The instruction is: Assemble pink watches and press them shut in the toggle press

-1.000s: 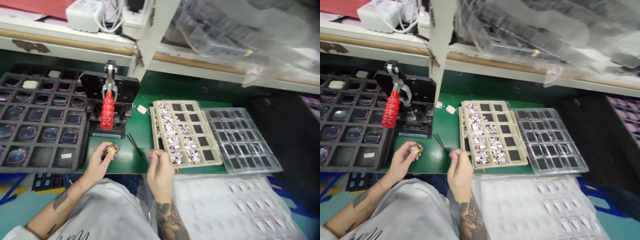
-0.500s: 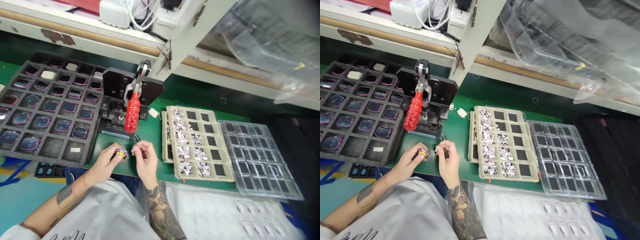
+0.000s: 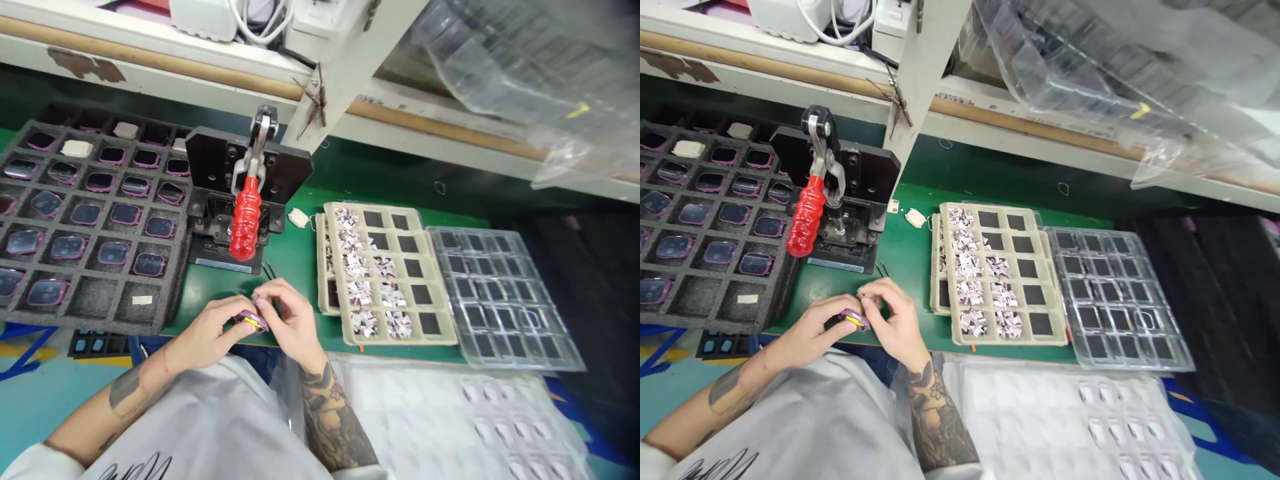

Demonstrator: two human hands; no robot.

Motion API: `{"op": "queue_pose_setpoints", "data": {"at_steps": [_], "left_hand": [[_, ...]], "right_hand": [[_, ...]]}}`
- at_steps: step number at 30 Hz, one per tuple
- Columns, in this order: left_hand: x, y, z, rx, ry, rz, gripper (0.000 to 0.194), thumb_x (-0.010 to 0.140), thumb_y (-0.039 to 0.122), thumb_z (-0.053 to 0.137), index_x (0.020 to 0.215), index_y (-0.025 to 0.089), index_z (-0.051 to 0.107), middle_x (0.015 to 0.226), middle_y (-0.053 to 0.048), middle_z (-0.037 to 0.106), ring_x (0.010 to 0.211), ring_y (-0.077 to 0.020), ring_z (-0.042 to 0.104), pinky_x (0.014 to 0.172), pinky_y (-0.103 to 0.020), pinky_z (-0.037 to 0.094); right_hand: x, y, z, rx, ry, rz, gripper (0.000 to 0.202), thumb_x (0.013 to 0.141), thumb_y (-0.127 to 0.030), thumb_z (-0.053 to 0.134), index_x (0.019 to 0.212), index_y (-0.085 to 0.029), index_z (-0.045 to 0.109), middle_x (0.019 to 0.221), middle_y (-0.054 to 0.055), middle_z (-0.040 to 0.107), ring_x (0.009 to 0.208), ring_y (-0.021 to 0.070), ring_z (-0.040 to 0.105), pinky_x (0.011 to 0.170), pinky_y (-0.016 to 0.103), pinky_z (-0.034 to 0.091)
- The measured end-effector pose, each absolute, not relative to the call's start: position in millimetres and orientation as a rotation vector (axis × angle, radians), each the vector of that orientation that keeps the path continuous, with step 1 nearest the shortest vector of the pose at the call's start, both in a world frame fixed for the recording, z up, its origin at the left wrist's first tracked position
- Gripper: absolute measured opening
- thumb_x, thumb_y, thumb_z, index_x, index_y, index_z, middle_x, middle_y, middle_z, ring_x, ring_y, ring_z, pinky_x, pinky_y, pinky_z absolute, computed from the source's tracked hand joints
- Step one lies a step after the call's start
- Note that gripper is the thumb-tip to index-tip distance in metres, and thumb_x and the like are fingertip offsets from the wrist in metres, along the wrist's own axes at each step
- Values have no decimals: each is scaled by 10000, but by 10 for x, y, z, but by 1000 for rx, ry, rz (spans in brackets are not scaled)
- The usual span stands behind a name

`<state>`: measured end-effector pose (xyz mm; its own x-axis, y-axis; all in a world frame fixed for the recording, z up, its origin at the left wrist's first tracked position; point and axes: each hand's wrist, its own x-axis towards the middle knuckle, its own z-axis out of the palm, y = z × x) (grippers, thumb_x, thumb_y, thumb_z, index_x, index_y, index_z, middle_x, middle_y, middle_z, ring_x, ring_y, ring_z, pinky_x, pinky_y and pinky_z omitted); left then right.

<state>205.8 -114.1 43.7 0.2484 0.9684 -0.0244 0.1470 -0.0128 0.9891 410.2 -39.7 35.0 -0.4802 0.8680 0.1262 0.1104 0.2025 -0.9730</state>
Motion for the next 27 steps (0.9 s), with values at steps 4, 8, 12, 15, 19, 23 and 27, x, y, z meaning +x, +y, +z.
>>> {"op": "queue_pose_setpoints", "data": {"at_steps": [4, 8, 12, 15, 19, 23, 27], "left_hand": [[2044, -1151, 424, 1328, 1261, 910, 285, 1166, 433, 557, 1201, 205, 724, 909, -26, 775, 784, -174, 723, 763, -284, 541], [2021, -1143, 384, 1494, 1372, 922, 269, 1141, 426, 613, 1186, 197, 745, 942, -39, 747, 777, -166, 660, 743, -288, 498], [2012, -1142, 405, 1609, 1411, 926, 237, 1125, 403, 648, 1163, 206, 774, 894, -17, 672, 740, -154, 593, 725, -287, 471], [2008, -1150, 430, 1680, 1441, 934, 218, 1121, 384, 660, 1153, 209, 787, 859, -4, 628, 711, -147, 568, 704, -285, 454], [2004, -1166, 425, 1802, 1466, 852, 229, 1146, 366, 616, 1164, 224, 794, 933, -34, 680, 804, -170, 639, 753, -296, 468], [2018, -1183, 409, 1867, 1462, 755, 254, 1154, 386, 598, 1182, 235, 800, 963, -38, 673, 811, -175, 639, 754, -303, 464], [2052, -1181, 416, 1729, 1417, 781, 240, 1146, 379, 615, 1106, 221, 791, 917, -18, 635, 774, -158, 595, 740, -295, 441]], "right_hand": [[4130, -444, 362, -991, -1544, 1329, 136, 1045, -358, 776, 1064, -246, 700, 916, 30, 709, 829, 182, 675, 766, 331, 592], [4170, -452, 466, -915, -1769, 1261, 60, 1066, -289, 742, 1019, -252, 747, 985, 55, 745, 870, 197, 696, 792, 361, 591], [4193, -433, 551, -866, -1915, 1165, 105, 1096, -232, 680, 1079, -270, 776, 1028, 59, 757, 952, 214, 723, 855, 385, 608], [4216, -414, 614, -817, -2051, 1115, 171, 1117, -189, 619, 1137, -279, 762, 1079, 66, 751, 1008, 219, 725, 894, 391, 610], [4259, -383, 733, -765, -2290, 1042, 195, 1132, -155, 539, 1212, -270, 676, 1097, 73, 740, 1015, 230, 695, 895, 388, 589], [4310, -346, 844, -794, -2483, 1002, 201, 1127, -129, 482, 1182, -264, 621, 1074, 67, 719, 975, 235, 681, 827, 369, 562], [4332, -321, 849, -790, -2465, 1046, 167, 1118, -129, 526, 1145, -256, 630, 1039, 49, 721, 942, 219, 689, 807, 349, 558]]}}
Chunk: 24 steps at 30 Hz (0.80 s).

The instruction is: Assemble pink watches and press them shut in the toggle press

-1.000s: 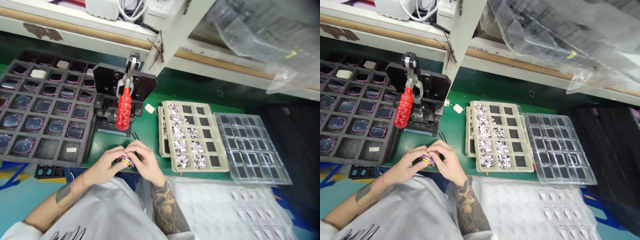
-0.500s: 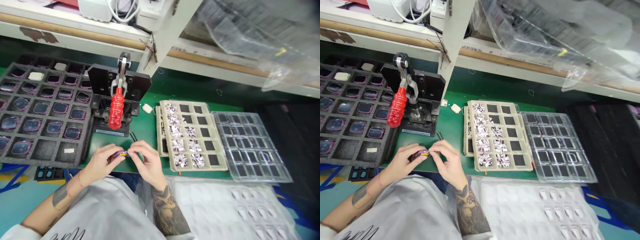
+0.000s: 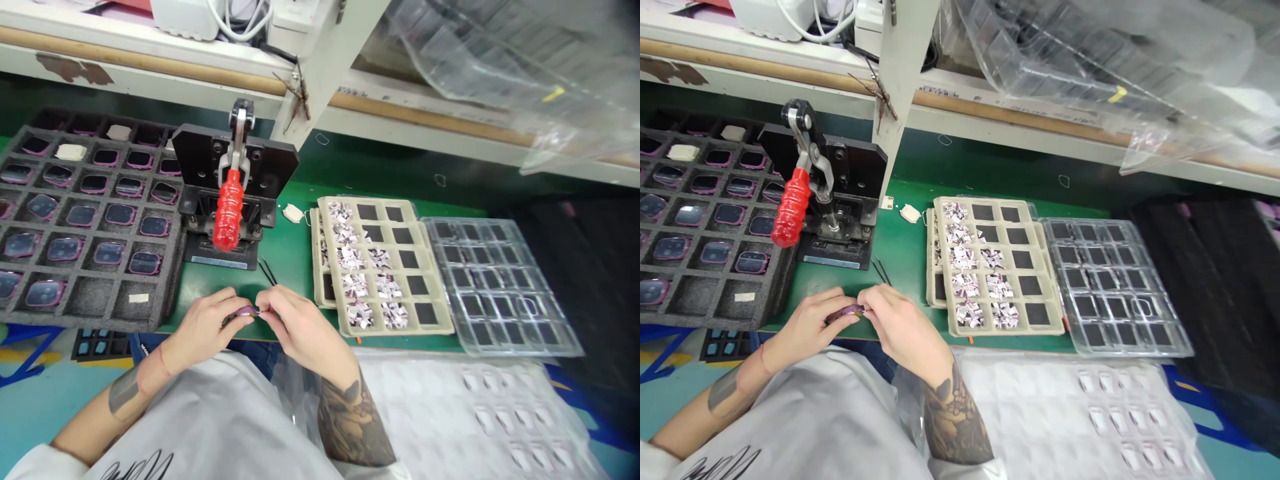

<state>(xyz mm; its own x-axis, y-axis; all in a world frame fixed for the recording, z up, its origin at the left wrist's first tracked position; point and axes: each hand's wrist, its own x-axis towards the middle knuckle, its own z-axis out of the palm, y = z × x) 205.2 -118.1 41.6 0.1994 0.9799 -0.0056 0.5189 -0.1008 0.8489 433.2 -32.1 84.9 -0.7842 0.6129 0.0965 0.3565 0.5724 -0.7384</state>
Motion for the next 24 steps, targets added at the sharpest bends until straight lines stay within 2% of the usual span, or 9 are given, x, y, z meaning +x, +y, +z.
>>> {"op": "queue_pose_setpoints", "data": {"at_steps": [4, 6, 8, 11, 14, 16, 20, 22, 24], "left_hand": [[2116, -1174, 411, 1420, 1321, 887, 307, 1126, 456, 646, 1043, 193, 782, 850, -13, 651, 747, -154, 553, 701, -283, 424], [2163, -1182, 393, 1248, 1267, 950, 355, 1111, 504, 658, 1055, 175, 780, 845, -17, 676, 713, -144, 537, 665, -271, 424], [2205, -1194, 367, 1120, 1245, 1011, 398, 1095, 542, 665, 1010, 163, 752, 798, -1, 647, 670, -129, 507, 626, -258, 411], [2221, -1207, 331, 1040, 1250, 1048, 439, 1072, 575, 678, 898, 171, 672, 711, 36, 539, 627, -115, 455, 578, -246, 363], [2182, -1205, 336, 1099, 1238, 1002, 468, 1067, 555, 684, 791, 185, 602, 649, 61, 429, 581, -101, 369, 542, -250, 288], [2159, -1194, 370, 1217, 1204, 969, 448, 1088, 506, 667, 783, 184, 607, 643, 63, 415, 579, -99, 356, 553, -256, 288], [2225, -1156, 446, 1546, 1102, 1013, 268, 1113, 358, 652, 917, 184, 706, 763, 21, 575, 695, -126, 513, 681, -258, 425], [2322, -1142, 452, 1677, 1043, 1061, 153, 1113, 282, 650, 1038, 196, 751, 895, -17, 679, 806, -148, 610, 769, -265, 488], [2442, -1138, 432, 1762, 1002, 1102, 134, 1111, 216, 646, 1163, 217, 770, 1006, -43, 740, 885, -160, 671, 814, -269, 524]], "right_hand": [[4285, -354, 711, -832, -2165, 1122, 47, 1102, -235, 688, 1129, -257, 719, 1008, 31, 751, 900, 190, 722, 820, 330, 604], [4246, -421, 622, -826, -2054, 1108, 83, 1104, -248, 698, 1155, -259, 763, 1040, 37, 768, 934, 183, 749, 843, 322, 628], [4209, -522, 546, -807, -2057, 997, 183, 1104, -295, 708, 1273, -245, 762, 1150, 75, 782, 1041, 208, 768, 910, 350, 649], [4180, -687, 478, -806, -2239, 656, 518, 1053, -430, 783, 1484, -173, 654, 1279, 161, 775, 1129, 295, 761, 958, 453, 657], [4188, -812, 467, -817, -2378, 347, 589, 1070, -391, 759, 1562, -126, 575, 1210, 173, 804, 1010, 310, 764, 853, 471, 643], [4213, -873, 475, -791, -2384, 248, 616, 1084, -356, 732, 1609, -108, 527, 1184, 168, 815, 962, 301, 766, 807, 457, 632], [4336, -988, 485, -799, -2283, 112, 733, 1080, -273, 721, 1716, -89, 406, 1209, 172, 822, 980, 290, 780, 792, 432, 627], [4491, -1058, 479, -882, -2238, 83, 775, 1063, -247, 743, 1743, -131, 391, 1240, 159, 821, 1038, 294, 784, 831, 434, 636], [4761, -1151, 461, -1046, -2151, 64, 774, 1041, -254, 777, 1734, -193, 437, 1279, 147, 809, 1100, 303, 778, 902, 453, 645]]}}
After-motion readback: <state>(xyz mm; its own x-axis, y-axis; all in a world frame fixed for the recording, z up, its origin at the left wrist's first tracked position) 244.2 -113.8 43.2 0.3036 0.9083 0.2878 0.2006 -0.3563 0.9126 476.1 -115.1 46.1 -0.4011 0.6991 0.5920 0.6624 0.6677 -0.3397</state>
